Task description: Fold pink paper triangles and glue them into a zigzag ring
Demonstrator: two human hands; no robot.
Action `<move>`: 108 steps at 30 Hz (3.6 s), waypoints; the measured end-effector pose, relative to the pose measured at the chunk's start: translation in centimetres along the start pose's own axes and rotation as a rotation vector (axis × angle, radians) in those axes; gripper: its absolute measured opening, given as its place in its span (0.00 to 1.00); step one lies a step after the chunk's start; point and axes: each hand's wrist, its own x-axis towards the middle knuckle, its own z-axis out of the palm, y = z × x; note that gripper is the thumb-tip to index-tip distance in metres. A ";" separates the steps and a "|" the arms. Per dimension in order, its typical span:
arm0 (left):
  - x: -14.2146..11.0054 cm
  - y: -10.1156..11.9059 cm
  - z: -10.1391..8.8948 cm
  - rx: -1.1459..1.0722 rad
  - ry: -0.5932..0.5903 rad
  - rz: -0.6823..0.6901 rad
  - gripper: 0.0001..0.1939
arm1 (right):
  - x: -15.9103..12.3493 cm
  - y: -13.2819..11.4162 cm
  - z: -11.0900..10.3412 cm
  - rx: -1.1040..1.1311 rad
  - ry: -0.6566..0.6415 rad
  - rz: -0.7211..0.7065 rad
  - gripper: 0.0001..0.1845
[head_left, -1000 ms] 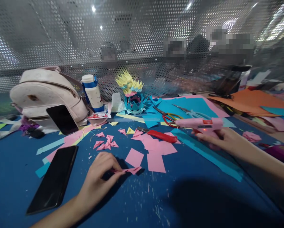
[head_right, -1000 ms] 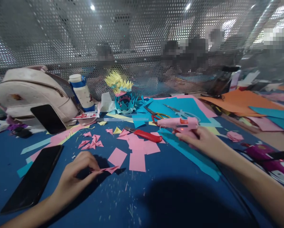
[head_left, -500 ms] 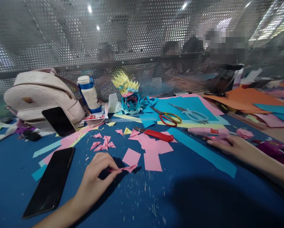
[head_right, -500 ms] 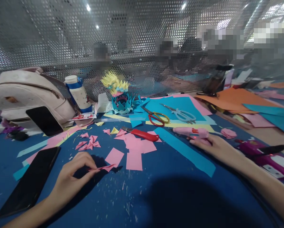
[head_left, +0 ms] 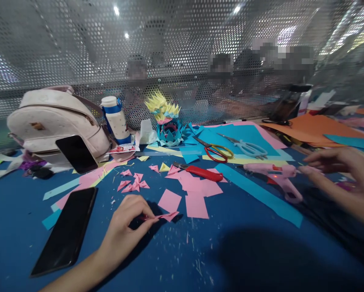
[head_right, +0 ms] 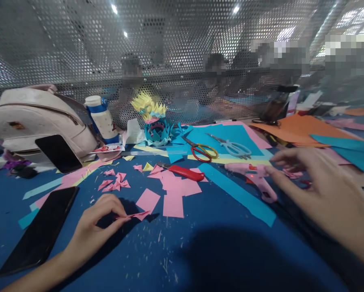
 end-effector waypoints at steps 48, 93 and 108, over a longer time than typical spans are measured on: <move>-0.4 0.7 -0.1 0.145 -0.025 0.165 0.08 | 1.5 -18.5 9.1 1.294 -1.097 -0.151 0.16; 2.0 0.2 1.8 -0.106 0.041 -0.136 0.07 | -1.8 -14.3 11.6 1.394 -0.991 0.176 0.15; 2.0 0.2 1.8 -0.054 0.051 -0.082 0.07 | -2.4 -14.5 11.7 1.437 -0.999 0.208 0.13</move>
